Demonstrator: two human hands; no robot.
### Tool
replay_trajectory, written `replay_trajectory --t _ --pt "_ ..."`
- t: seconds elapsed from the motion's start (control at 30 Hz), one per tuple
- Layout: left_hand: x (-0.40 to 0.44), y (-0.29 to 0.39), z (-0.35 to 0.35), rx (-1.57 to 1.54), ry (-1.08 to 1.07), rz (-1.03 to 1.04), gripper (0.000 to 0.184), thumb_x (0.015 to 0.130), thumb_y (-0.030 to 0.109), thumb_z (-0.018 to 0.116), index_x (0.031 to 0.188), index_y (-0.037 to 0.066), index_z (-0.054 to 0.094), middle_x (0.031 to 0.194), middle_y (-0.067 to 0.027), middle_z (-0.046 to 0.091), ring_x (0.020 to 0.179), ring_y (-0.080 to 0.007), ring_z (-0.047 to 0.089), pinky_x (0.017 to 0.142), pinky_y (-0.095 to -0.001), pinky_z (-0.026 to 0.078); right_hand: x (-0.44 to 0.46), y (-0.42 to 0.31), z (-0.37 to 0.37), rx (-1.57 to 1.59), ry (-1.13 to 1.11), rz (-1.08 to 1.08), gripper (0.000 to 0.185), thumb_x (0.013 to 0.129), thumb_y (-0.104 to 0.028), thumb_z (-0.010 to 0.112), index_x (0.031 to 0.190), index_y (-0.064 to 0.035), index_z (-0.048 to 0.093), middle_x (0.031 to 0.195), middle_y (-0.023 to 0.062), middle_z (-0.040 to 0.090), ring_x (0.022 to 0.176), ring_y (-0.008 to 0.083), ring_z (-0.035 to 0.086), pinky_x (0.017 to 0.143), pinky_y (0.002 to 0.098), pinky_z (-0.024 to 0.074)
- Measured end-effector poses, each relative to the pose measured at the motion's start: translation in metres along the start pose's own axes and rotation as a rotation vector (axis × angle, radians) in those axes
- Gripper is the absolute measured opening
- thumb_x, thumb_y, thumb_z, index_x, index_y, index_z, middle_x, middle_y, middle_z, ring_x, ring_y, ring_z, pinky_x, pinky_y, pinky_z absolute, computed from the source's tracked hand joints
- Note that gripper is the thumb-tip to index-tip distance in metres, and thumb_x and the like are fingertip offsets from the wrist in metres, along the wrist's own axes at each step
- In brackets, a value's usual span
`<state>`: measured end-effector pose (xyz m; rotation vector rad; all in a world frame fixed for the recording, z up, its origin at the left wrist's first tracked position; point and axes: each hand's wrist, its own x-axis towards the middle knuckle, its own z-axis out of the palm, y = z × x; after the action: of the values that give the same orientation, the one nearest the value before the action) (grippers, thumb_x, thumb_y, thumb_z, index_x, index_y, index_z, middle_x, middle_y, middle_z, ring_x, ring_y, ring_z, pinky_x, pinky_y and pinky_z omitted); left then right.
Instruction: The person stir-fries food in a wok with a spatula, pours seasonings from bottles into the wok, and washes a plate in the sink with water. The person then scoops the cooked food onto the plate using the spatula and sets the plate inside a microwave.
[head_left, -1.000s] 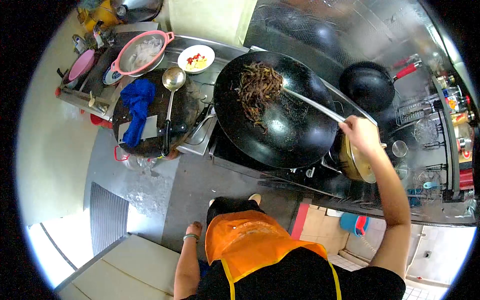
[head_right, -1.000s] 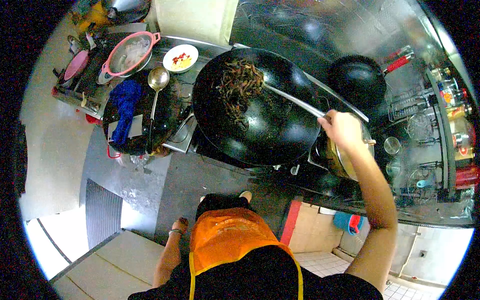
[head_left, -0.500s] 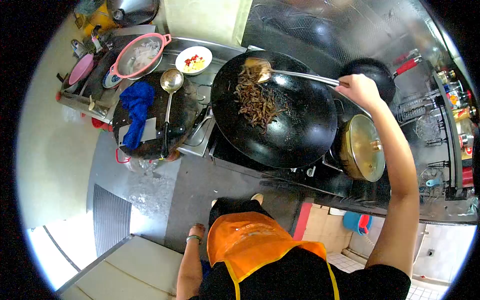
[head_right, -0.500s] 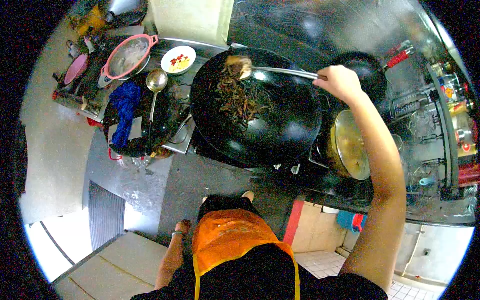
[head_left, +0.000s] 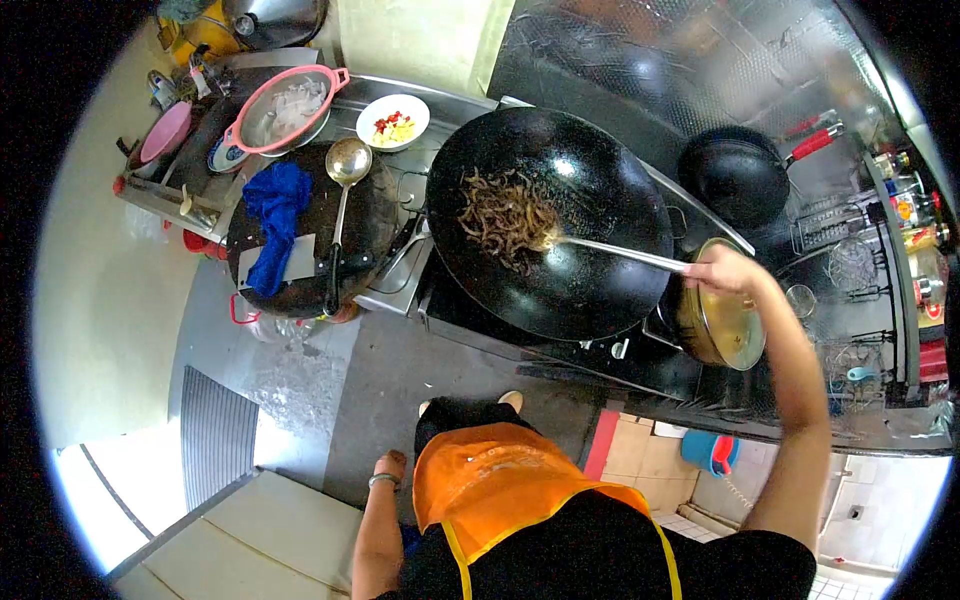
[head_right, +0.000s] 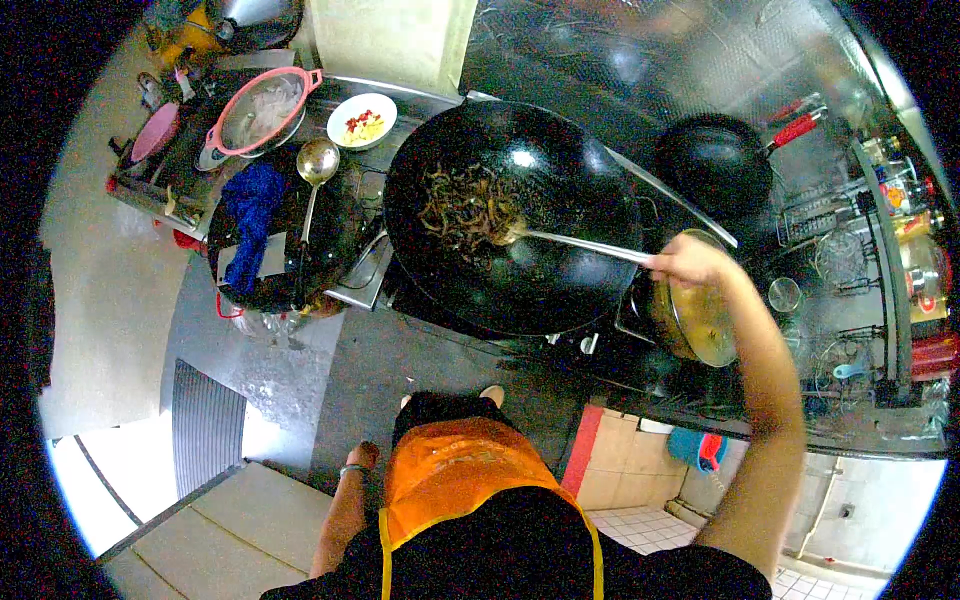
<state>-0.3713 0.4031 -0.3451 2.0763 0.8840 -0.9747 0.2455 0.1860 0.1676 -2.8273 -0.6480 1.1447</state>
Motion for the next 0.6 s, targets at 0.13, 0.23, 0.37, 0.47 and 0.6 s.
replay_trajectory --t 0.13,0.23,0.37,0.47,0.6 --pt "0.002 -0.01 0.002 0.116 -0.101 -0.037 0.033 0.088 0.027 0.045 0.111 0.012 0.062 0.112 -0.0178 0.062 0.103 -0.035 0.059 0.086 -0.0443 0.049 0.025 -0.004 0.058 0.1 0.281 -0.156 0.044 0.085 -0.045 0.06 0.084 -0.0015 0.068 0.065 0.0078 0.064 0.058 0.017 0.059 0.057 0.0324 0.0466" --pt "-0.003 -0.008 -0.007 0.164 -0.039 0.018 0.033 0.088 0.027 0.045 0.111 0.011 0.063 0.113 -0.0179 0.061 0.103 -0.0353 0.059 0.086 -0.0441 0.049 -0.007 -0.018 0.054 -0.165 0.651 -0.19 0.034 0.083 -0.038 0.062 0.084 -0.0043 0.066 0.074 0.0156 0.066 0.071 0.0321 0.064 0.065 0.041 0.049" --pt "-0.014 0.01 -0.024 0.001 -0.033 -0.036 0.033 0.089 0.028 0.044 0.112 0.012 0.063 0.113 -0.0178 0.062 0.103 -0.0354 0.059 0.085 -0.0441 0.049 -0.054 -0.025 0.049 -0.334 0.839 -0.282 0.025 0.081 -0.024 0.067 0.092 -0.0042 0.059 0.085 0.013 0.066 0.077 0.0307 0.065 0.067 0.0399 0.0498" --pt "-0.008 0.015 -0.028 0.047 -0.023 0.014 0.034 0.09 0.03 0.043 0.111 0.012 0.063 0.112 -0.0171 0.062 0.103 -0.0356 0.059 0.086 -0.0439 0.049 -0.051 -0.017 0.042 -0.37 0.917 -0.29 0.025 0.081 -0.03 0.066 0.089 -0.0072 0.059 0.082 0.0119 0.066 0.071 0.0318 0.064 0.064 0.0417 0.0495" --pt "0.019 0.011 -0.012 0.056 -0.012 -0.05 0.035 0.089 0.032 0.043 0.107 0.011 0.064 0.107 -0.0171 0.064 0.1 -0.0366 0.06 0.084 -0.0445 0.05 -0.007 -0.022 0.033 -0.466 0.91 -0.118 0.024 0.084 -0.03 0.062 0.093 -0.0075 0.062 0.084 0.0135 0.067 0.075 0.0308 0.065 0.067 0.0411 0.0513"
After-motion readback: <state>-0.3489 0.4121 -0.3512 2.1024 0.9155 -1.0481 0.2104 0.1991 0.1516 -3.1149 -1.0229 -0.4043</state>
